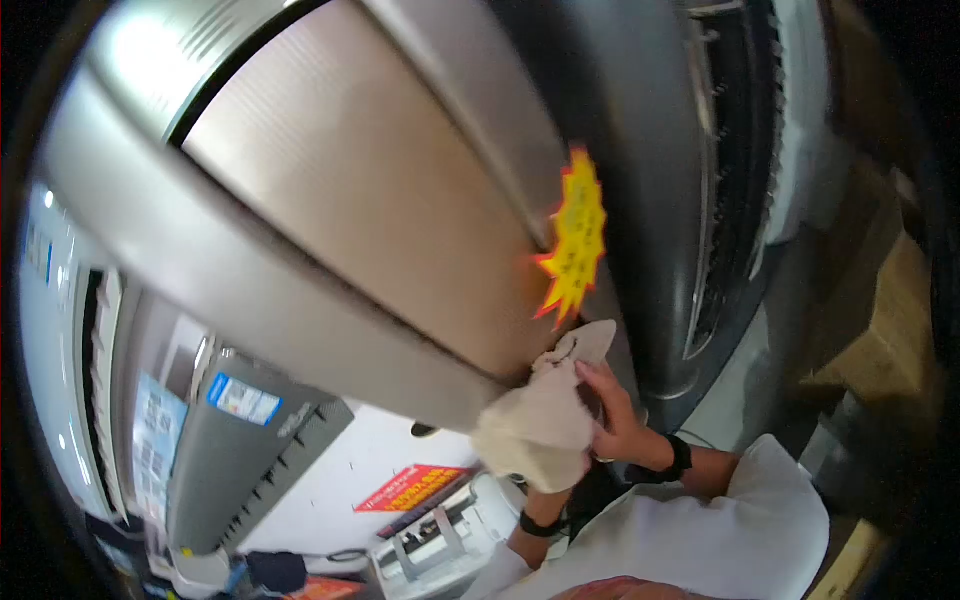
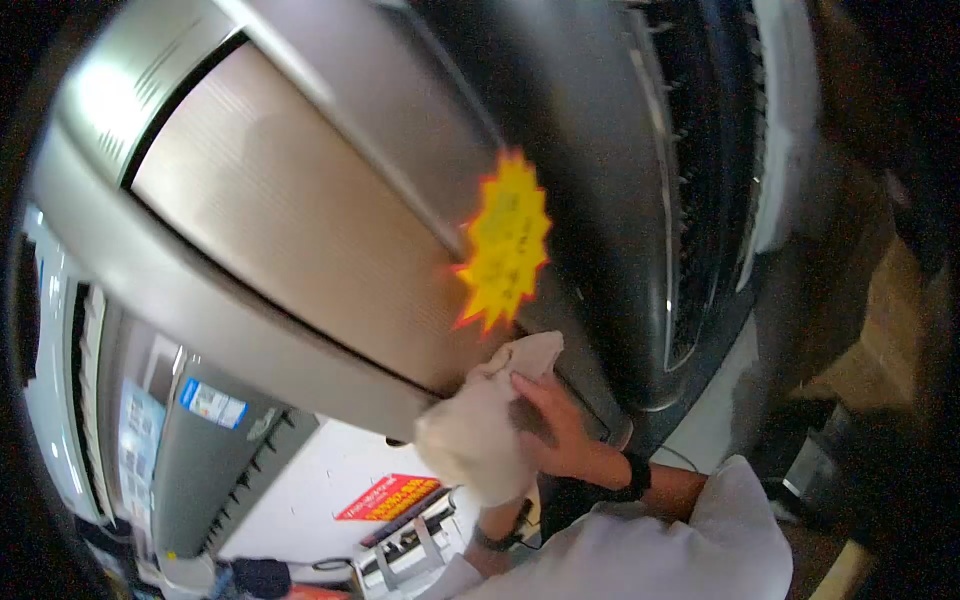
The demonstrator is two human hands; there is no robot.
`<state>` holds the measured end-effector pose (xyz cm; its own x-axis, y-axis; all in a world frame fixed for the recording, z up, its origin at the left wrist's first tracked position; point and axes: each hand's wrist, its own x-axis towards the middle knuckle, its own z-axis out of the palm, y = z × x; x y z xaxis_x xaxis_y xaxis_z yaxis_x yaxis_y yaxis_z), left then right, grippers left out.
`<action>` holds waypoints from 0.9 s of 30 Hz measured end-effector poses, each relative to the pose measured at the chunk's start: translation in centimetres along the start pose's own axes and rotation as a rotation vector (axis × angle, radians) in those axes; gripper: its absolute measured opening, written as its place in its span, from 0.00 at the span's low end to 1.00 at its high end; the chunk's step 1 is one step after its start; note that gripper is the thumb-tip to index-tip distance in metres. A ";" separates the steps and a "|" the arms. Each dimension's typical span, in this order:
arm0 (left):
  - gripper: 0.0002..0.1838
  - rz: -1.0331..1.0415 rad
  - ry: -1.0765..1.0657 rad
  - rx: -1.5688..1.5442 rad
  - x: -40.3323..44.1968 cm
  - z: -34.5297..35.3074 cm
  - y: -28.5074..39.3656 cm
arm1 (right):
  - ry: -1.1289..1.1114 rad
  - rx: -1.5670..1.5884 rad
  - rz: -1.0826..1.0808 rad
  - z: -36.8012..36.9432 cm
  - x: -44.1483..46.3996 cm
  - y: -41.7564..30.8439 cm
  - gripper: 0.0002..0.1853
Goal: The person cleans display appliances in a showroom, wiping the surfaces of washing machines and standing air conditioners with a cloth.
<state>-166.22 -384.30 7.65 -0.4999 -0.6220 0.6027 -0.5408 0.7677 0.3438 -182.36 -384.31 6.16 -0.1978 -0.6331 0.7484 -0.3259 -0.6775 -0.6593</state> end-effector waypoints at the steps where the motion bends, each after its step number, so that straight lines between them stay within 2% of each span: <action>1: 0.20 -0.027 0.050 0.018 0.7 -1.0 -0.7 | -0.023 -0.049 -0.112 0.7 0.8 0.0 0.46; 2: 0.20 -0.053 0.102 0.033 1.3 -2.0 -1.3 | 0.011 -0.041 -0.162 1.9 1.8 -1.4 0.35; 4: 0.20 -0.111 0.191 0.043 1.1 -2.9 -2.2 | -0.494 -0.256 0.309 2.2 3.7 -5.6 0.35; 6: 0.20 -0.218 0.324 -0.010 -0.1 -1.7 -3.0 | -0.538 -0.317 0.077 3.4 2.0 -3.0 0.33; 8: 0.22 -0.374 0.504 -0.274 -2.4 1.4 -3.7 | -0.311 -0.183 -0.313 4.1 -2.6 0.0 0.31; 9: 0.22 -0.436 0.588 -0.413 -3.1 2.9 -4.1 | -0.331 -0.208 -0.307 3.9 -4.1 1.0 0.30; 10: 0.25 -0.430 0.575 -0.407 -3.1 2.8 -4.1 | -0.346 -0.236 -0.297 3.9 -4.1 1.2 0.29; 12: 0.27 -0.720 0.328 -0.443 -1.1 -2.4 -1.7 | -0.297 -0.221 -0.382 3.7 -1.8 0.2 0.26; 14: 0.29 -0.640 0.301 -0.403 -0.2 -4.3 -3.6 | -0.287 -0.238 -0.518 3.5 0.7 -0.5 0.25; 15: 0.30 -0.475 0.420 -0.337 0.3 -3.4 -6.3 | -0.280 -0.248 -0.586 3.5 2.0 -0.9 0.24; 16: 0.31 -0.313 0.533 -0.251 0.8 -2.6 -9.0 | -0.302 -0.164 -0.529 4.2 3.9 -3.3 0.23; 19: 0.31 -0.302 0.705 -0.526 3.0 -3.0 -11.9 | -0.355 -0.151 -0.371 6.1 4.0 -5.7 0.21; 20: 0.30 -0.342 0.675 -0.596 1.8 -1.7 -12.4 | -0.368 -0.181 -0.321 6.6 3.4 -5.8 0.20; 23: 0.27 -0.503 0.519 -0.803 -3.7 4.0 -13.2 | -0.430 -0.467 -0.569 8.3 0.4 -2.9 0.18; 25: 0.25 -0.610 0.420 -0.959 -8.1 7.7 -12.8 | -0.513 -0.359 -0.484 7.8 -1.2 -1.1 0.20; 26: 0.24 -0.641 0.377 -0.989 -8.6 7.4 -12.4 | -0.555 -0.301 -0.440 8.1 -1.1 -1.1 0.21; 27: 0.24 -0.652 0.290 -0.873 -8.7 6.8 -13.0 | -0.539 -0.275 -0.437 8.1 -0.7 -1.3 0.21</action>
<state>-159.48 -389.89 -6.98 -0.0574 -0.9716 0.2295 0.0738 0.2251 0.9715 -174.27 -386.02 5.88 0.4607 -0.4710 0.7523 -0.5040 -0.8365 -0.2151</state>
